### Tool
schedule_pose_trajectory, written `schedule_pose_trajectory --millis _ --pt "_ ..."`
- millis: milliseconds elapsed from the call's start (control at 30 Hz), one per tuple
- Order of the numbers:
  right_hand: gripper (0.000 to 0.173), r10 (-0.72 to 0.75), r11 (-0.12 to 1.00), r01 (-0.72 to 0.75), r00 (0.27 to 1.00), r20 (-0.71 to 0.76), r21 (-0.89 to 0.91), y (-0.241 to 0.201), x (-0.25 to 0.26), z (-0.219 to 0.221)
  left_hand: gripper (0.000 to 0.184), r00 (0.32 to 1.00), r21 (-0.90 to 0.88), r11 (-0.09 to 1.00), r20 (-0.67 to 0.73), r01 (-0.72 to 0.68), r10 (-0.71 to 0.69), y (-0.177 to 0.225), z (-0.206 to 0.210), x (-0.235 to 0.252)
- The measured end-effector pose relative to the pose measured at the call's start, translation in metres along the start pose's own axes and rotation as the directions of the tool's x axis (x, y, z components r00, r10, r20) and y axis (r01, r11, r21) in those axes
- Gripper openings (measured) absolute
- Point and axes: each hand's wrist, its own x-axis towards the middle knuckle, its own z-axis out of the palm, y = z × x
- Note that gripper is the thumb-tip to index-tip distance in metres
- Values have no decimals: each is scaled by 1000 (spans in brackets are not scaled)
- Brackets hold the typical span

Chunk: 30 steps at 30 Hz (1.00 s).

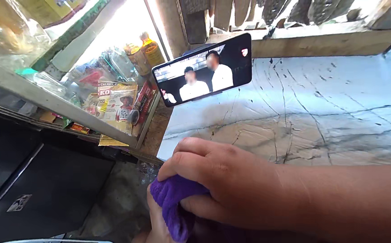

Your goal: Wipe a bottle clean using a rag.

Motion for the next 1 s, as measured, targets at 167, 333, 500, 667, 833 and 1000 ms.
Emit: schedule_pose_trajectory --millis 167,333,500,667,833,1000 --pt "23 73 997 -73 997 -26 30 4 1 0 46 999 143 989 15 -31 29 -1 3 6" --pt "24 97 992 -96 995 -7 86 6 2 -1 40 998 -235 971 -17 50 -56 6 10 10" --pt "30 55 989 -57 998 20 134 7 2 0 40 970 -611 771 -24 178 -242 2 1 6" --pt "31 111 990 -119 988 106 79 -1 4 -6 34 976 -209 978 -212 11 -56 0 8 10" --pt "31 143 981 -159 980 141 113 -4 5 -8 31 914 394 876 -172 -277 367 -4 0 26" --pt "27 123 972 -134 990 69 193 -2 3 -5 34 956 122 971 -189 -205 226 0 -5 25"
